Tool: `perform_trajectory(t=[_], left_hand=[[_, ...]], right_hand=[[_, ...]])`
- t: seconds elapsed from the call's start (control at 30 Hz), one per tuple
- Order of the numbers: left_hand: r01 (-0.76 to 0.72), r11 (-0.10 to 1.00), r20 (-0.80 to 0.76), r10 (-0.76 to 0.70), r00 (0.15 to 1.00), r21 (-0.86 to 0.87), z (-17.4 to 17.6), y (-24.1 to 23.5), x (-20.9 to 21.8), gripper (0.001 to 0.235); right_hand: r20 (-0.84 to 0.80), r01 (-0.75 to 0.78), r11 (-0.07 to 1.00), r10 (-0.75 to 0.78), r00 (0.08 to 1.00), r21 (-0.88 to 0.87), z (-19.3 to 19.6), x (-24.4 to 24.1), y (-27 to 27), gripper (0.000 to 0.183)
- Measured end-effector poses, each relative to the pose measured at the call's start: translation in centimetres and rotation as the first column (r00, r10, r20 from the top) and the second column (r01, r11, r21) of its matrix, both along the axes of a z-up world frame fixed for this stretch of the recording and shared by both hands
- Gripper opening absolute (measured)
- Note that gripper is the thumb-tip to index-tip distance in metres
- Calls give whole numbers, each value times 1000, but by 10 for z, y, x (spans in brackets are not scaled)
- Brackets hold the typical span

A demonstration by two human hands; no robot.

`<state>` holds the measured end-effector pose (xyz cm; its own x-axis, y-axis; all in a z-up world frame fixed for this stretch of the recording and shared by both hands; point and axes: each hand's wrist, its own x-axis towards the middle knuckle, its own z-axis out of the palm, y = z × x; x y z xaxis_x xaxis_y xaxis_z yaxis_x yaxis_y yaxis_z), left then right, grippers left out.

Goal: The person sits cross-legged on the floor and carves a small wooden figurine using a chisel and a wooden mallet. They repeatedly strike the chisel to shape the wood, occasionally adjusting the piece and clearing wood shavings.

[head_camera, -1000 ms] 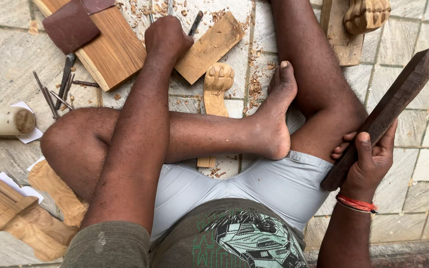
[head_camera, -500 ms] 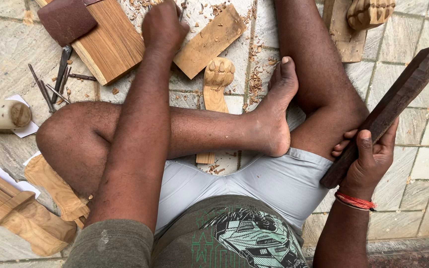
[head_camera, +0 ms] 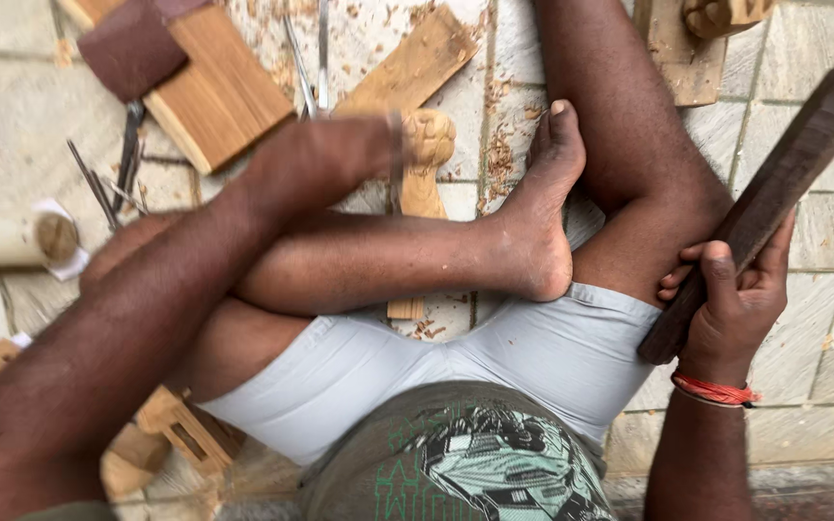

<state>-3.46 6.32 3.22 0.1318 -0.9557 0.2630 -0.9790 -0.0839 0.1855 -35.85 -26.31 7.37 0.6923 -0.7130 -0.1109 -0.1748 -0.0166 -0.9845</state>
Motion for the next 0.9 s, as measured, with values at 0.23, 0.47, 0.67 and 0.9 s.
perform_trajectory(t=[0.23,0.47,0.67,0.9], left_hand=[[383,922,314,-382,869,62,-9,9,16,30],[364,931,346,-345,873,12,-20,17,30,20],[362,932,364,-344,865,19,-21,16,33,9],[367,926,333,-320,887,-85,-12,17,35,8]], right_hand=[[-337,-268,745,62,940,-611,12,4,34,85],[-596,-662,119,339,728,-740,28,41,75,67],[-617,-695,-95,556,557,-713,40,101,109,48],[-615,-691,-124,586,528,-712,58,138,127,46]])
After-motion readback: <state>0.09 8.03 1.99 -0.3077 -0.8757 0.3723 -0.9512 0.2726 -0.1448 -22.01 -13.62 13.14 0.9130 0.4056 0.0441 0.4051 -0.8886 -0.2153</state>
